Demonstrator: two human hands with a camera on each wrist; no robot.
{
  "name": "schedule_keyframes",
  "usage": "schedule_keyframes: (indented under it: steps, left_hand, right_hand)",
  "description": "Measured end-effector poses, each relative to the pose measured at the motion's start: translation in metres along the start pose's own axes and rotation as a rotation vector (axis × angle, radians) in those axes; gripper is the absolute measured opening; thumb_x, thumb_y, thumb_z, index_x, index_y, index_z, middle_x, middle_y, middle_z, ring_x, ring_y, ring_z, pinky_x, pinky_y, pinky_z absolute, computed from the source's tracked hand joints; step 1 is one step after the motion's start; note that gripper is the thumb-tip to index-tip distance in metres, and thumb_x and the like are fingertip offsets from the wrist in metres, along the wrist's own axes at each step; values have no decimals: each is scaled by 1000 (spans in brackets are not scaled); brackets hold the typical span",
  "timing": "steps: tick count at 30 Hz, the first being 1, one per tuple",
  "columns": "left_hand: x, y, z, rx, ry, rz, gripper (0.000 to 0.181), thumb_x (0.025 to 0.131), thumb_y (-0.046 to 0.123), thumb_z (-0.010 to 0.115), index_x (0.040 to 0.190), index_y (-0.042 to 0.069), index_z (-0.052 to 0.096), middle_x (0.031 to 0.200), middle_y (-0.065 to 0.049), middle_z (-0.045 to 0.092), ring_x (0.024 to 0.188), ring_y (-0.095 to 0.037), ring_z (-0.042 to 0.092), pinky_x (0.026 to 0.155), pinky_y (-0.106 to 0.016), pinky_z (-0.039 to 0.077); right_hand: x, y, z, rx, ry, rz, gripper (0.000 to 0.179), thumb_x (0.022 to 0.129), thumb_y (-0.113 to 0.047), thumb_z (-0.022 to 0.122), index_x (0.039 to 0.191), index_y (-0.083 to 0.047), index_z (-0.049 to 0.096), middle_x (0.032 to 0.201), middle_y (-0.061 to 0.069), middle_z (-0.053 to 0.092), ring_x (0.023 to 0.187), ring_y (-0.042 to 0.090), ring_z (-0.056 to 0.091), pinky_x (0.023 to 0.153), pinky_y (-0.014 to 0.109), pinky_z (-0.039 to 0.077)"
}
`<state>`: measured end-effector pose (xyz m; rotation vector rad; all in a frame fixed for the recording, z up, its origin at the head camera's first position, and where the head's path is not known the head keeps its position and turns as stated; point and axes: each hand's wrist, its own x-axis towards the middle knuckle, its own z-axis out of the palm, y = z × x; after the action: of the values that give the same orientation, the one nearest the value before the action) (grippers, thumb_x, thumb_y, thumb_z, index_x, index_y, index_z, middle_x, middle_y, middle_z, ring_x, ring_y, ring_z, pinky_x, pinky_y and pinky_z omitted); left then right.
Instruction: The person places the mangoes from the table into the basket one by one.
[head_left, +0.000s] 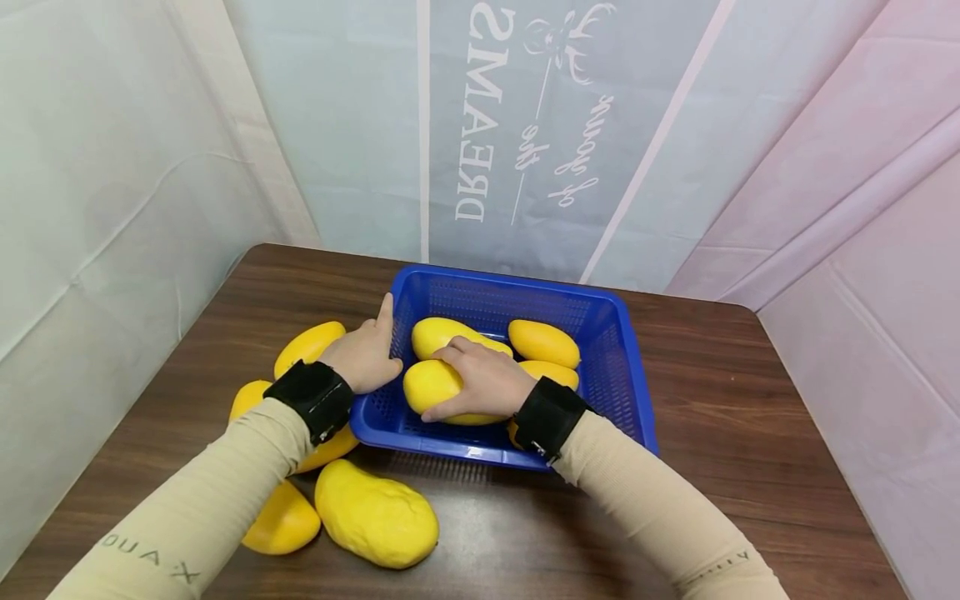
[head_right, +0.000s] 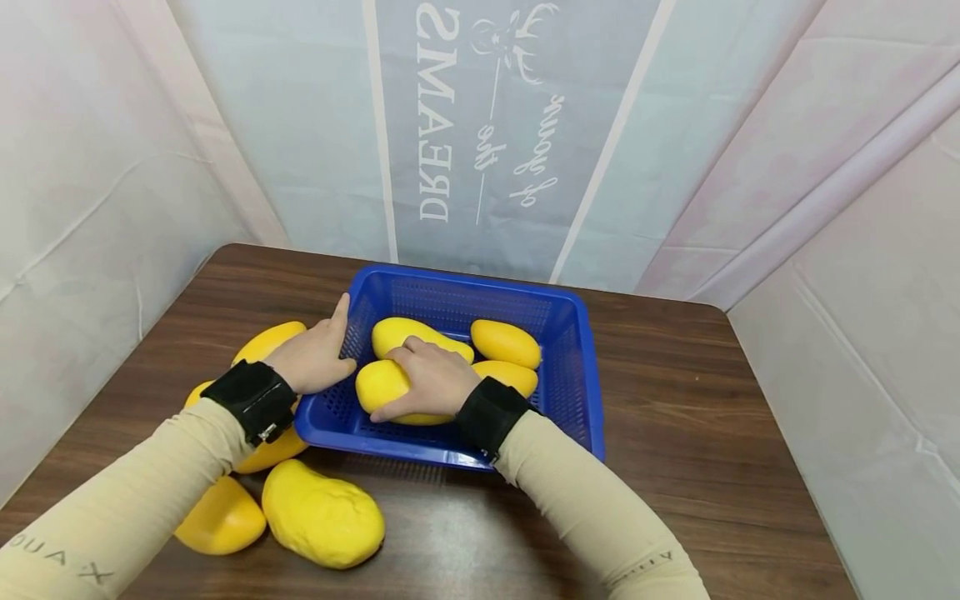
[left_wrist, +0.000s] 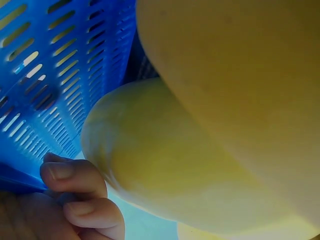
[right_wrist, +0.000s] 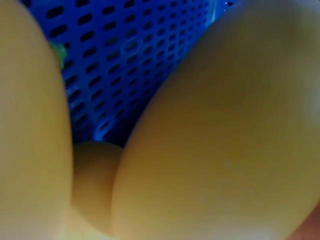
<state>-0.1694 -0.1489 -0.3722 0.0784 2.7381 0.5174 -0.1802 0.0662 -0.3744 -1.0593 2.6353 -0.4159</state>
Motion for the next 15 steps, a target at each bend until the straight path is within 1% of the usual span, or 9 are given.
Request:
schedule_keyframes:
  steps: [6,11,15]
  left_hand:
    - [0,-1,1,12,3,-3,100,92,25,56,156,4,-19,149,-32,39,80,-26,67,66,-36,55]
    - [-1,0,0,14,0,-5,96,95,27,54,156,4,-18,149,-32,39,80,-26,67,69,-37,55]
    - [-1,1,0,15,-1,-8,93,97,28,51,156,4,-16,149,-32,40,83,-27,67,73,-40,57]
  right_hand:
    - [5,-6,1,-3,-10,-26,85,72,-67,74,139,-18,56,125,1,57,99,16,58,75,34,51]
    - [8,-9,1,-33,-24,-75,78,73,-63,76,136,-19,60,120,-1,60,95,14,56,74,31,50]
    - [9,-11,0,-51,-43,-108,78,74,-63,76,137,-19,59,122,-2,60,97,14,55,78,31,50]
